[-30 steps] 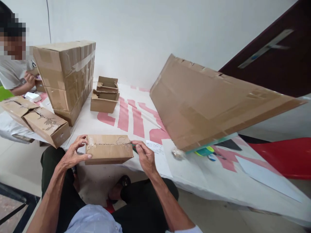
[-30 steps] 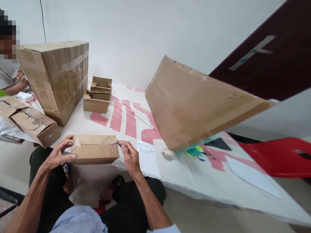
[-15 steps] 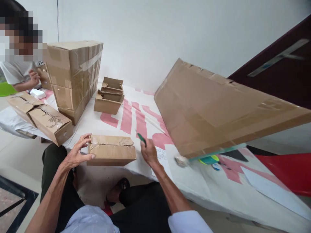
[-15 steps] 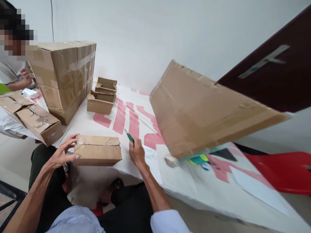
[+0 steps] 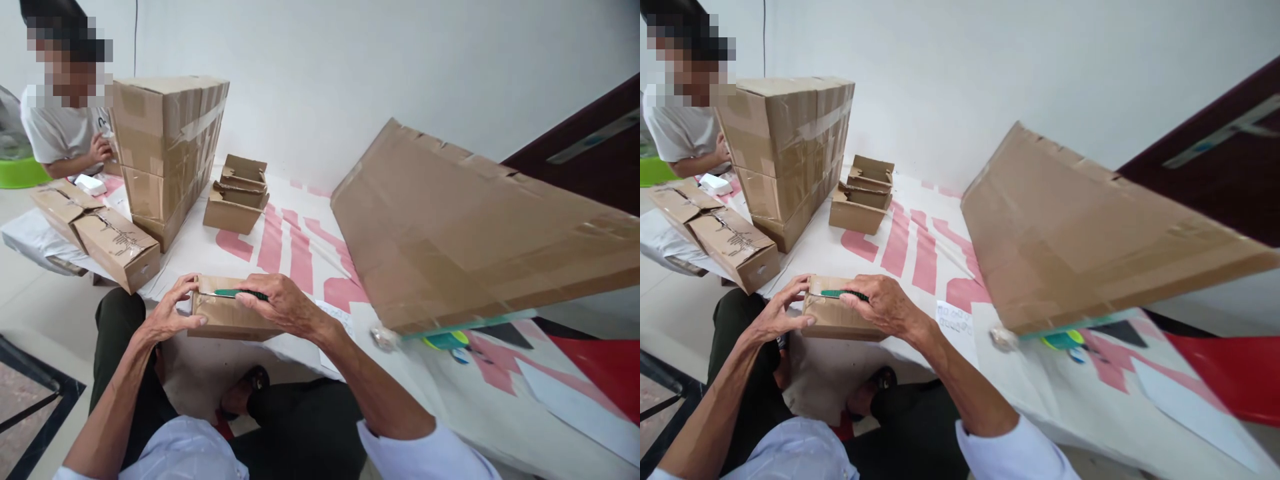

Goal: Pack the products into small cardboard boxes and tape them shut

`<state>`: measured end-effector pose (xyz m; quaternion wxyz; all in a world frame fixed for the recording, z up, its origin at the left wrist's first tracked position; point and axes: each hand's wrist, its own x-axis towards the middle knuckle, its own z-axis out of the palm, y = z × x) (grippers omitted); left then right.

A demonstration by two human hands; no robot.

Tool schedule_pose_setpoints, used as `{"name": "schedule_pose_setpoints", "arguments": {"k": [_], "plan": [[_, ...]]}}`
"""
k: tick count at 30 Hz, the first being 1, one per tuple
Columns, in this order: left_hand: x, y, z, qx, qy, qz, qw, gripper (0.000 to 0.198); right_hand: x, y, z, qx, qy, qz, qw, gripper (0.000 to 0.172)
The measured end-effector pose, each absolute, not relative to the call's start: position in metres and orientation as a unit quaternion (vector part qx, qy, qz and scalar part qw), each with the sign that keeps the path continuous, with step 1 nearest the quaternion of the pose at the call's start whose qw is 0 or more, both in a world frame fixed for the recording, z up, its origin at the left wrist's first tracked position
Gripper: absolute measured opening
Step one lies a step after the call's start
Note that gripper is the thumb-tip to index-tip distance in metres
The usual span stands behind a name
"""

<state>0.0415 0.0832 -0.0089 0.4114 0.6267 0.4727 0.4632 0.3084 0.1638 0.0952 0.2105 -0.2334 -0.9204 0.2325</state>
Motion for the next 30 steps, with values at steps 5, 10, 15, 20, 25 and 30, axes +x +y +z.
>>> {"name": "schedule_pose_setpoints", "arguments": {"k": [5,10,15,20,25,30], "plan": [[0.042,0.083,-0.009,0.634,0.468,0.459,0.410,0.060,0.304,0.166,0.102,-0.248,-0.944,0.164,0.139,0.028],[0.040,0.082,-0.012,0.638,0.470,0.456,0.405,0.059,0.291,0.162,0.114,-0.276,-0.956,0.085,0.056,0.027],[0.039,0.085,-0.011,0.647,0.473,0.445,0.401,0.059,0.293,0.158,0.125,-0.303,-0.952,0.020,-0.026,0.030],[0.040,0.087,-0.007,0.652,0.473,0.432,0.407,0.063,0.345,0.166,0.117,-0.357,-0.932,-0.009,-0.063,0.027],[0.038,0.089,-0.005,0.655,0.471,0.427,0.408,0.067,0.427,0.178,0.111,-0.386,-0.918,0.065,0.065,0.030],[0.037,0.091,0.001,0.662,0.473,0.421,0.401,0.087,0.435,0.163,0.105,-0.406,-0.856,0.215,0.236,0.035]]}}
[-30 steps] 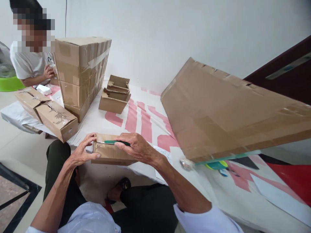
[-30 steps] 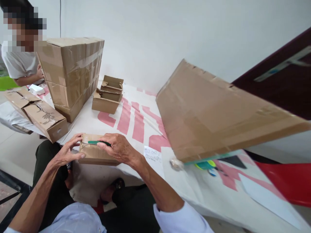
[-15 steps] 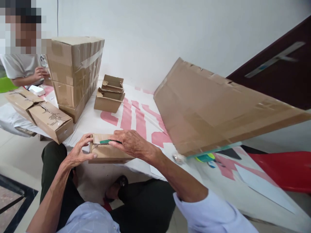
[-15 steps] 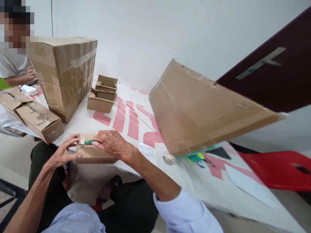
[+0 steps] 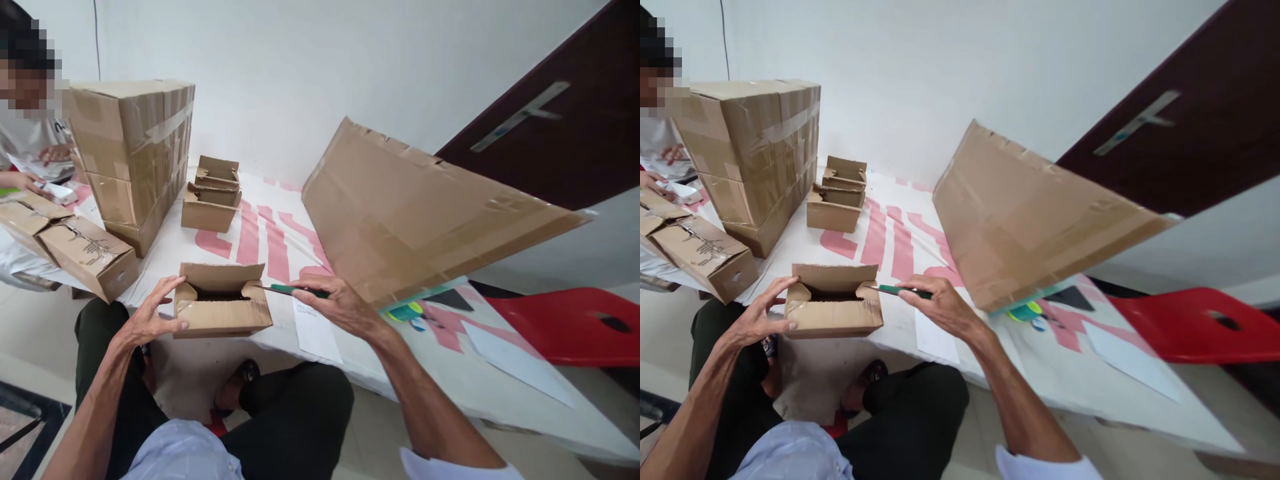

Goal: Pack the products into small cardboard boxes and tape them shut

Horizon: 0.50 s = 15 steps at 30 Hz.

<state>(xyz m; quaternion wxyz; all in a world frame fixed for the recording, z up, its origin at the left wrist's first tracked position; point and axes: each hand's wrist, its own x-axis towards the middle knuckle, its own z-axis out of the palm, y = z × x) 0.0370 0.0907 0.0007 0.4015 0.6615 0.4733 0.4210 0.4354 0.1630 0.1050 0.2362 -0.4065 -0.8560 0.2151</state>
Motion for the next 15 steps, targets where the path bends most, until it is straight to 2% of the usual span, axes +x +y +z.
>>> {"name": "schedule_pose_setpoints", "arguments": {"k": [5,8,11,15], "plan": [[0.036,0.090,0.007,0.669,0.489,0.399,0.394,0.088,0.381,0.151,0.102,-0.326,-0.857,0.266,0.297,0.024],[0.035,0.090,0.007,0.671,0.488,0.391,0.398,0.089,0.374,0.169,0.090,-0.379,-0.803,0.234,0.396,0.026],[0.034,0.092,0.005,0.673,0.489,0.392,0.393,0.089,0.391,0.193,0.048,-0.485,-0.710,0.200,0.470,0.037],[0.035,0.100,0.005,0.670,0.498,0.393,0.387,0.087,0.414,0.202,-0.035,-0.576,-0.667,0.201,0.428,0.050]]}}
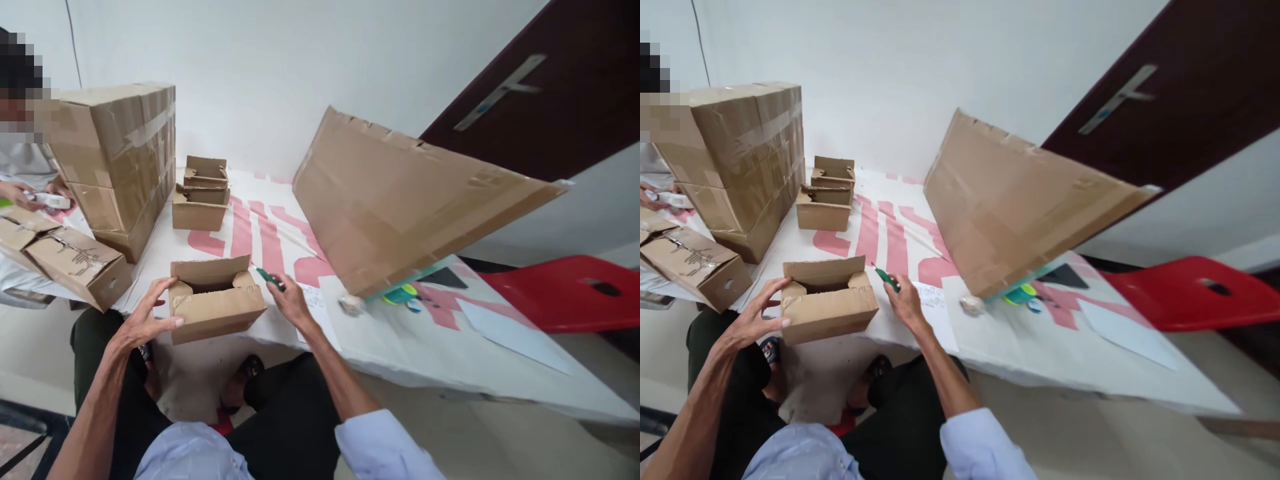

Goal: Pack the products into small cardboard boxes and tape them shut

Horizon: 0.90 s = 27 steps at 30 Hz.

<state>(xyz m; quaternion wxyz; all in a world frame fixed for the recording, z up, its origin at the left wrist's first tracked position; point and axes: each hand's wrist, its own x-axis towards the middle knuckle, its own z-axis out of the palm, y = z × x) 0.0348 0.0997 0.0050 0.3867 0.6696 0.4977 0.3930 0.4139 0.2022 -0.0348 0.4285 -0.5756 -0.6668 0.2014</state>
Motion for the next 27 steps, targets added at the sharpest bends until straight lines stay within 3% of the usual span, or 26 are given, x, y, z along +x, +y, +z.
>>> {"name": "schedule_pose_setpoints", "arguments": {"k": [3,5,8,13,15,21,27], "plan": [[0.038,0.106,0.009,0.658,0.508,0.409,0.377,0.071,0.415,0.197,-0.071,-0.585,-0.661,0.212,0.419,0.050],[0.040,0.109,0.012,0.646,0.521,0.421,0.367,0.063,0.409,0.195,-0.067,-0.575,-0.659,0.209,0.437,0.049],[0.042,0.114,0.015,0.631,0.535,0.428,0.364,0.062,0.397,0.194,-0.031,-0.504,-0.705,0.196,0.459,0.042],[0.040,0.117,0.009,0.644,0.534,0.433,0.335,0.061,0.378,0.172,0.031,-0.380,-0.856,0.171,0.306,0.022],[0.039,0.115,0.008,0.649,0.534,0.423,0.337,0.062,0.376,0.152,0.041,-0.359,-0.873,0.138,0.301,0.013],[0.041,0.106,0.013,0.684,0.542,0.365,0.324,0.084,0.381,0.094,0.033,-0.254,-0.921,0.078,0.284,0.007],[0.044,0.104,0.017,0.700,0.531,0.348,0.327,0.104,0.369,0.103,0.039,-0.278,-0.911,0.131,0.277,0.016]]}}
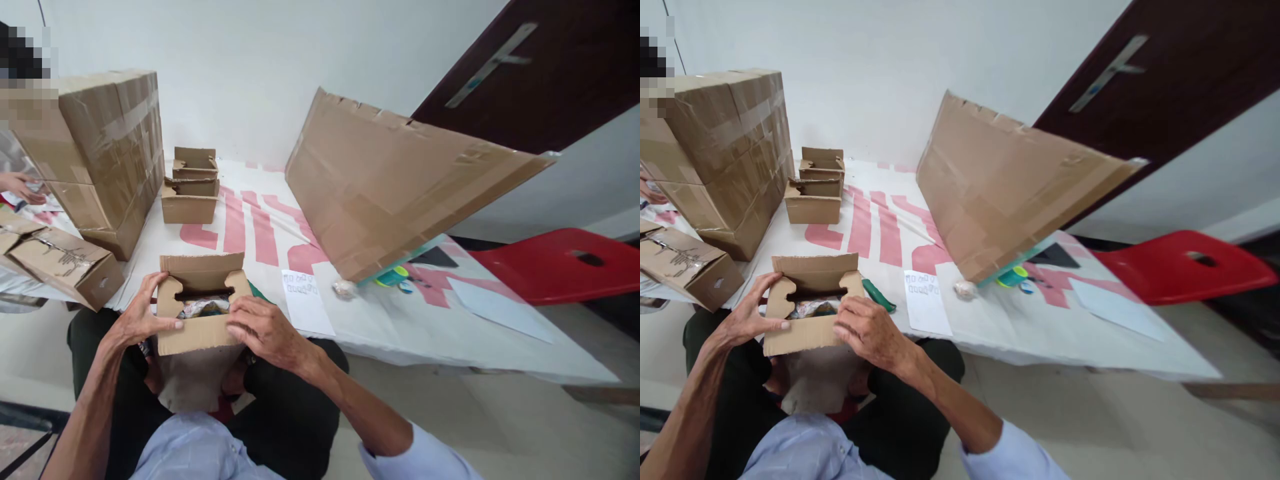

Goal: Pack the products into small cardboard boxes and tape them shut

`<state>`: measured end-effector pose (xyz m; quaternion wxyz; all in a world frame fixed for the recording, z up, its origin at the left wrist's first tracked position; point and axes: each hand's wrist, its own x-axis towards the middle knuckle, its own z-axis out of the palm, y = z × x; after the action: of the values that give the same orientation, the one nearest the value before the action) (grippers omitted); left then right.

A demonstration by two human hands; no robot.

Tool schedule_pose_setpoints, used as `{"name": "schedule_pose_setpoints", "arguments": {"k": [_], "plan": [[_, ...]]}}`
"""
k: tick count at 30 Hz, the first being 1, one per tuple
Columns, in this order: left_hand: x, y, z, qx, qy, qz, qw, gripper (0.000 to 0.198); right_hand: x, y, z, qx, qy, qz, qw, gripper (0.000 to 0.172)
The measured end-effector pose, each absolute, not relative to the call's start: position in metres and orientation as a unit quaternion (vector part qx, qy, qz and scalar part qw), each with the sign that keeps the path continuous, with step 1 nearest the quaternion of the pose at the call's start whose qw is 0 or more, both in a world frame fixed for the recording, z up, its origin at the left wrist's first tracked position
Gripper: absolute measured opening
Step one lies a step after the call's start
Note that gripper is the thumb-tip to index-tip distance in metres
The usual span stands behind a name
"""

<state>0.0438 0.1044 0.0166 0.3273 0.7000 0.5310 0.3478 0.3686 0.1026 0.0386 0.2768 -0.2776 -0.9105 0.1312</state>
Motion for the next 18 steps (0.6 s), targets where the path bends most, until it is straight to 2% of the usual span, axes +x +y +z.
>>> {"name": "schedule_pose_setpoints", "arguments": {"k": [3,7,9,13,15,18], "plan": [[0.044,0.100,0.016,0.708,0.525,0.348,0.320,0.111,0.357,0.124,0.045,-0.279,-0.920,0.140,0.235,0.022],[0.043,0.095,0.015,0.713,0.520,0.337,0.329,0.119,0.349,0.141,0.041,-0.321,-0.937,0.078,0.109,0.013],[0.043,0.094,0.013,0.716,0.514,0.337,0.332,0.121,0.347,0.144,0.038,-0.353,-0.932,0.036,0.077,0.010],[0.045,0.094,0.010,0.719,0.504,0.349,0.328,0.121,0.337,0.147,0.039,-0.349,-0.936,-0.007,0.041,0.019],[0.046,0.094,0.008,0.718,0.501,0.354,0.327,0.122,0.328,0.153,0.041,-0.348,-0.937,-0.011,-0.008,0.021],[0.046,0.093,0.005,0.722,0.491,0.354,0.335,0.126,0.312,0.162,0.042,-0.367,-0.925,-0.012,-0.096,0.014]]}}
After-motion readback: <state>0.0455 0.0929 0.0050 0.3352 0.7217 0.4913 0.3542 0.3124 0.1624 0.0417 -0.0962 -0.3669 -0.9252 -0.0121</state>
